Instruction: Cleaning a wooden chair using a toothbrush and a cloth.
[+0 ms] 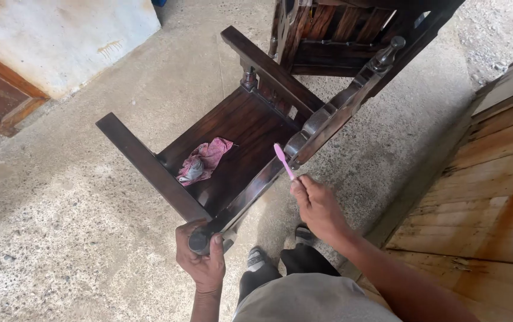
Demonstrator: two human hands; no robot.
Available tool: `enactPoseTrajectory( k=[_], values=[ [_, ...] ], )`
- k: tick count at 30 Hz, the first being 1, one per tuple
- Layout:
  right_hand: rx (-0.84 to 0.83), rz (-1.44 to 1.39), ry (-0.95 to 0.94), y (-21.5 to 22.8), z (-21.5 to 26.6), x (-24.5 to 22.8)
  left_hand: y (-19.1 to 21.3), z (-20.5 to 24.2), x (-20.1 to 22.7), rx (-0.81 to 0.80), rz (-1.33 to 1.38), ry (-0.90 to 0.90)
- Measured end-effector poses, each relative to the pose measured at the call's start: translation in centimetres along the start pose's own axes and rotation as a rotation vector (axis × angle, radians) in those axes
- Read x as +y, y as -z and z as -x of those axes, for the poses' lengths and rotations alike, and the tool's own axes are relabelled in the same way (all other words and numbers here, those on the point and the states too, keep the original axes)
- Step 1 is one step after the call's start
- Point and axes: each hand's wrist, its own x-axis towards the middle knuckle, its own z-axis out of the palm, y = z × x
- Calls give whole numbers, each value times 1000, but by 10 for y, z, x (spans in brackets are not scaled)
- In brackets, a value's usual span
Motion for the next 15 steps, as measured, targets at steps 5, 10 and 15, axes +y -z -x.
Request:
enactPoseTrajectory(
  k=[5, 10, 15],
  values=[
    [-115, -134, -217, 13, 9, -7, -4, 3, -8, 2, -3, -42],
    [-221, -164, -261, 21, -19, -18, -9, 8, -9, 46, 15, -4],
    [-368, -165, 5, 47, -7, 97, -17, 12, -15, 50, 140, 51]
  ],
)
